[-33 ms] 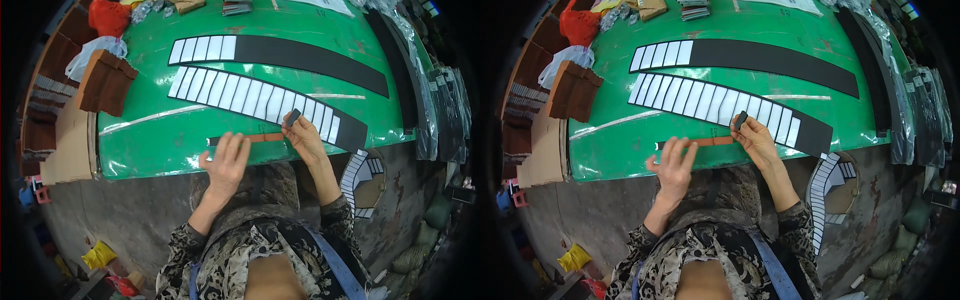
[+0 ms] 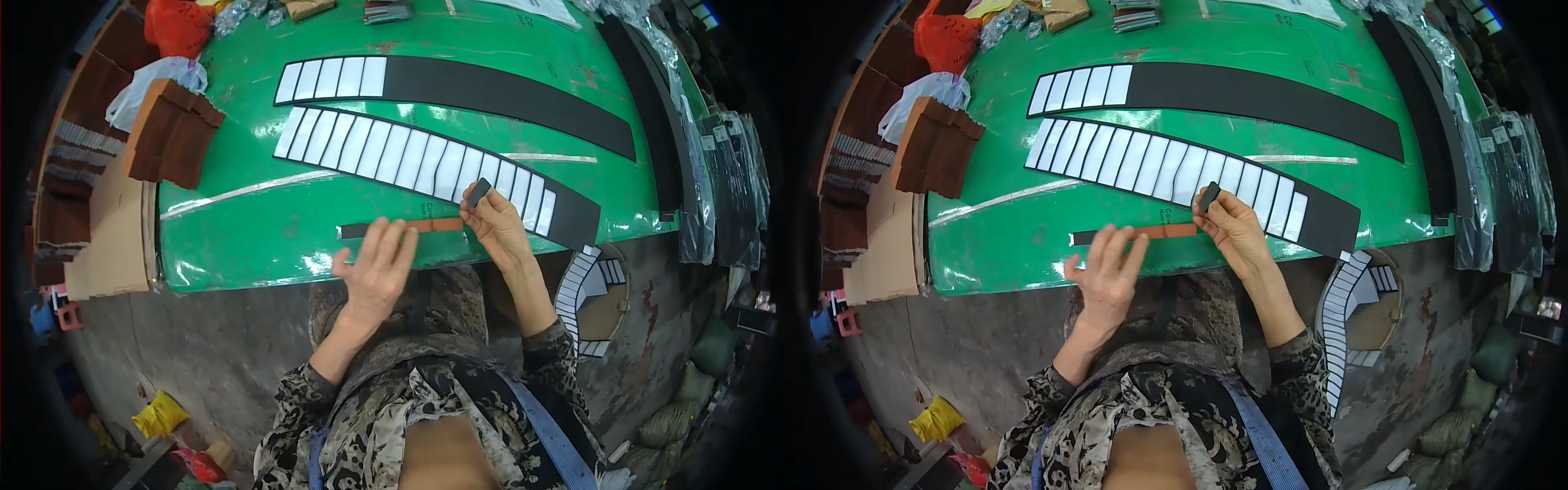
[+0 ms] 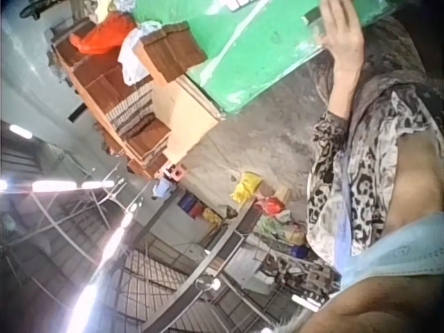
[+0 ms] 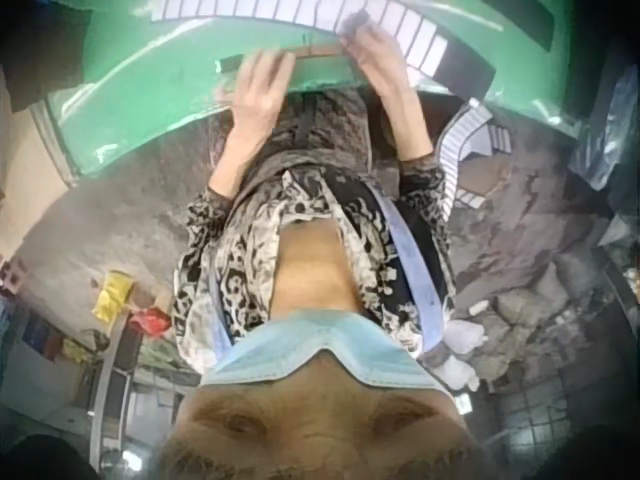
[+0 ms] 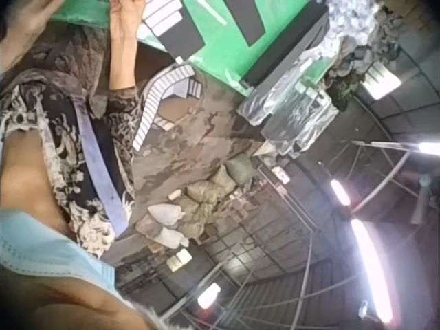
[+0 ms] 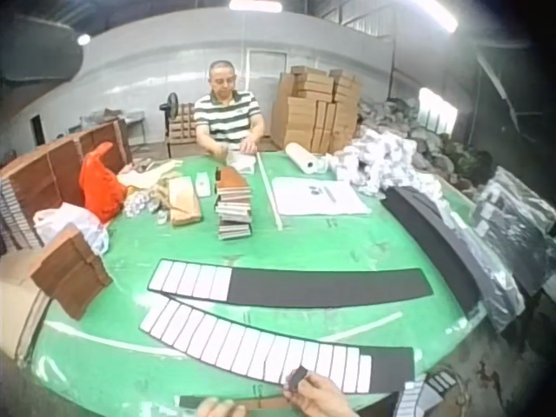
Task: Applying adhesive labels to small wooden components on a assembly table.
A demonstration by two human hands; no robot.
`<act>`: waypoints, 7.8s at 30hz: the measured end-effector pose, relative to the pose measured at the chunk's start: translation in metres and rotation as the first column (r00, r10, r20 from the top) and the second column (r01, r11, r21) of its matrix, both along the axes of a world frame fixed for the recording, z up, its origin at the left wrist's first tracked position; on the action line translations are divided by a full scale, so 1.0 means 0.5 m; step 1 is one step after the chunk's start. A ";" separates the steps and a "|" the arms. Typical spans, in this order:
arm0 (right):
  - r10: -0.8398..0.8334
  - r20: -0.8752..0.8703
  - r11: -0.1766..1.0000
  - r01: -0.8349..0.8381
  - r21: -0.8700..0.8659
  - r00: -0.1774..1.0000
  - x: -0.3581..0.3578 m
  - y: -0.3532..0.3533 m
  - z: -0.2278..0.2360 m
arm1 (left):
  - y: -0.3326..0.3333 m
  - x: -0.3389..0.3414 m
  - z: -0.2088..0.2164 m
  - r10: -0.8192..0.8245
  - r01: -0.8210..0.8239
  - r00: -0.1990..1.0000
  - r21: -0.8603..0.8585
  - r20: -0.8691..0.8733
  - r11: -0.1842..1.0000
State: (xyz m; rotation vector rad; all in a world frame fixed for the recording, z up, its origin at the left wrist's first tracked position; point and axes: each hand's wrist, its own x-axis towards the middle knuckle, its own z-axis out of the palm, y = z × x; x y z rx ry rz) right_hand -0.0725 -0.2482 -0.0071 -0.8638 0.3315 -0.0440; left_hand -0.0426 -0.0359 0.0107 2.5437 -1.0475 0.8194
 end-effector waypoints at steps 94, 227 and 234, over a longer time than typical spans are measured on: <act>-0.039 -0.142 0.796 -0.055 -0.603 0.989 -0.035 0.040 0.024 | -0.043 -0.023 -0.048 -0.008 0.005 0.992 -0.027 -0.124 1.000; 0.311 0.112 0.205 0.048 -0.978 0.944 0.295 -0.053 0.265 | 0.446 0.481 0.263 0.491 -0.481 0.863 -0.106 0.119 0.870; 0.366 0.452 0.043 0.471 -0.881 0.813 0.146 0.096 0.269 | 0.262 0.251 0.242 -0.211 0.051 0.870 -0.345 -0.445 0.937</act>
